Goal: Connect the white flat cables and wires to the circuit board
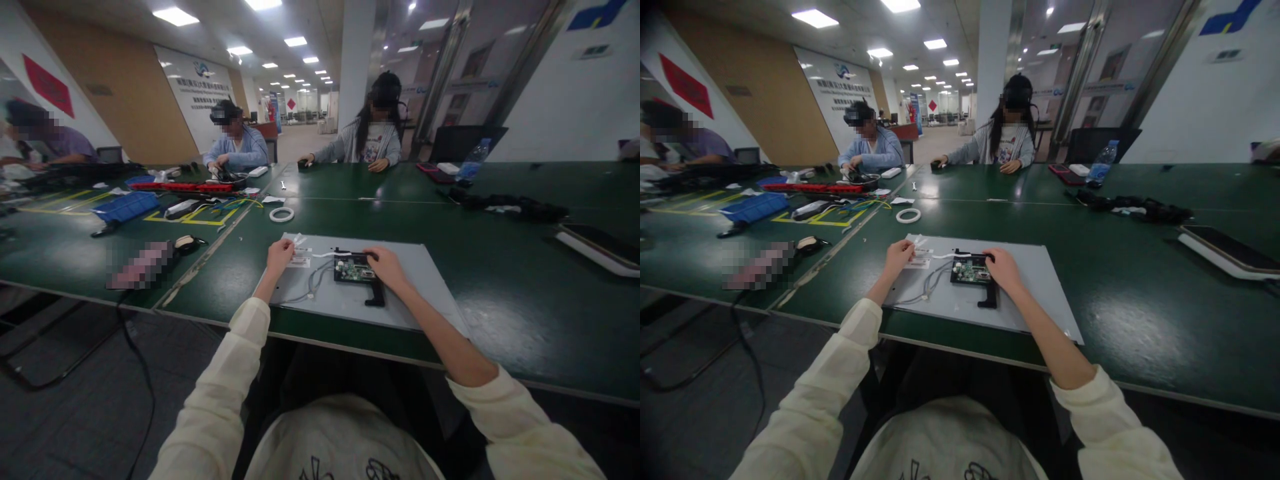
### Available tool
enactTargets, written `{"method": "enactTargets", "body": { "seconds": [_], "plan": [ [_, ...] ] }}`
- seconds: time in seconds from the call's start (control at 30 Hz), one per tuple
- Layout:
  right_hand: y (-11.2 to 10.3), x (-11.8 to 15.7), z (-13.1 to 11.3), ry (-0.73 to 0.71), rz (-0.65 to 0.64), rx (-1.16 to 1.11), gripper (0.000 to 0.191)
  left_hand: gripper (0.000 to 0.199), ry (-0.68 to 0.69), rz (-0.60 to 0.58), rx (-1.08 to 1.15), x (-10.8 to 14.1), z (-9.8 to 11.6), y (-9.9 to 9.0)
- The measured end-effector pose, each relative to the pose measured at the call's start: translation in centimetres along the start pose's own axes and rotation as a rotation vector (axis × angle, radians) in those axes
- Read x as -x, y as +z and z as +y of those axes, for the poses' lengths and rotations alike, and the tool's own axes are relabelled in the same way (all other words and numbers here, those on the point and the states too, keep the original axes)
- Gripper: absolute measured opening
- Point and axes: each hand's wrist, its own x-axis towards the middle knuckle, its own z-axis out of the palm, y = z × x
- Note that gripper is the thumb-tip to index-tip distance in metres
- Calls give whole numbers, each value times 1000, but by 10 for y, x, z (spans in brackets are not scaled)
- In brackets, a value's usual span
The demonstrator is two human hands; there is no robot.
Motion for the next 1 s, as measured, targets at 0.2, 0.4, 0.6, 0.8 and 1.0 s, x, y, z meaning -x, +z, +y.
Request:
{"method": "enactTargets", "body": {
  "seconds": [0.2, 0.4, 0.6, 0.8, 1.0],
  "plan": [
    [2, 0, 1, -6, -9, 21, 30, 19, 20, 84, 132, 6, 17, -13],
    [4, 0, 1, 9, -11, 34, 31, 20, 7, 13, 313, 20, 52, -21],
    [6, 1, 1, 2, -9, 83, 32, 18, 11, -92, 344, 33, 96, -3],
    [6, 0, 4, -16, -5, 61, 33, 16, -24, -157, 367, 35, 89, 21],
    [8, 0, 5, -19, 25, 38, 32, 13, -141, -209, 491, 39, 65, 38]
  ]
}}
